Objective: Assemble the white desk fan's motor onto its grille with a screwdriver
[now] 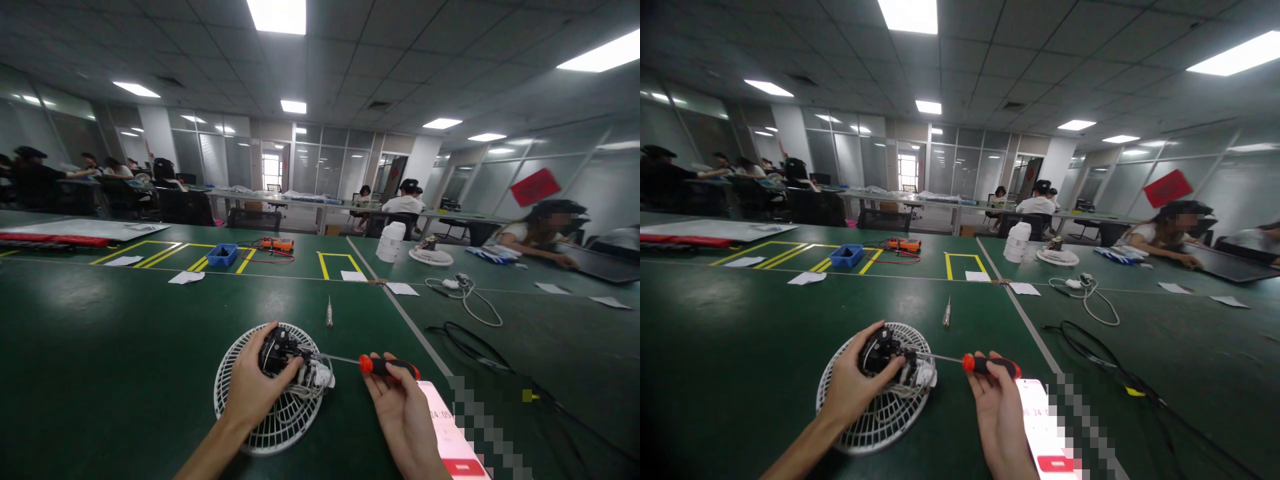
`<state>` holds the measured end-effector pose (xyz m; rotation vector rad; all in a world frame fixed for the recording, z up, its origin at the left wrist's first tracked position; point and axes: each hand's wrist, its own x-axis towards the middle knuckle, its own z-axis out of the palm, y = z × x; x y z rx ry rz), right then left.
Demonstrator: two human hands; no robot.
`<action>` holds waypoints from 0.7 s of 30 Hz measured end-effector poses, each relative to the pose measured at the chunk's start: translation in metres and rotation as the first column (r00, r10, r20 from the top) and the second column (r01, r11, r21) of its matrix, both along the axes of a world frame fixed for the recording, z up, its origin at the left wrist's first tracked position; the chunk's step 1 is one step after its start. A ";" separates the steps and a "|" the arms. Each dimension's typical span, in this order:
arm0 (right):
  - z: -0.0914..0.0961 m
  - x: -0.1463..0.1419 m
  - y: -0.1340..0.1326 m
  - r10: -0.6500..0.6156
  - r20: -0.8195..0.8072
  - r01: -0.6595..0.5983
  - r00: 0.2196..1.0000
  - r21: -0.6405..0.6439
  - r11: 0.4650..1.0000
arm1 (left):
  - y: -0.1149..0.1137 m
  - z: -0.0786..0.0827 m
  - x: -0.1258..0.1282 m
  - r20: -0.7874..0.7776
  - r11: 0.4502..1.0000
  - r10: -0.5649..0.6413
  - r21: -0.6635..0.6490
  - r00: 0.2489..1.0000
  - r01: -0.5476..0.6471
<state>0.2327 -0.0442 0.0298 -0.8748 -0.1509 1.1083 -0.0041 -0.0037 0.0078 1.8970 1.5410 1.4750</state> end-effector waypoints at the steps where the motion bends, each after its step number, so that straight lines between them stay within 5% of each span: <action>1: -0.001 0.002 0.001 -0.009 0.002 0.009 1.000 -0.003 1.000 | 0.000 0.000 0.000 -0.001 1.000 0.001 -0.001 1.000 -0.001; 4: -0.006 0.006 0.003 -0.005 0.062 0.007 0.998 -0.035 0.999 | -0.001 0.000 -0.001 -0.005 1.000 0.005 0.012 1.000 -0.005; 7: -0.009 0.007 0.004 0.131 0.189 -0.115 0.973 -0.092 0.989 | -0.001 0.000 -0.005 -0.013 1.000 -0.009 0.010 1.000 0.009; 10: -0.012 0.002 0.002 0.232 0.430 -0.195 0.872 -0.130 0.972 | 0.000 -0.001 -0.011 -0.029 0.999 -0.033 -0.023 0.999 0.032; 14: -0.022 -0.007 -0.001 0.210 0.768 -0.203 0.605 -0.106 0.973 | 0.001 -0.001 -0.024 -0.050 0.998 -0.040 -0.049 0.998 0.038; 17: -0.032 -0.007 -0.002 0.273 0.920 -0.195 0.281 -0.223 0.955 | 0.000 0.003 -0.041 -0.069 0.997 -0.034 -0.067 0.997 0.029; 21: -0.039 0.002 0.000 0.356 0.925 -0.084 -0.131 -0.369 0.926 | -0.003 0.011 -0.074 -0.083 0.994 -0.007 -0.110 0.997 -0.003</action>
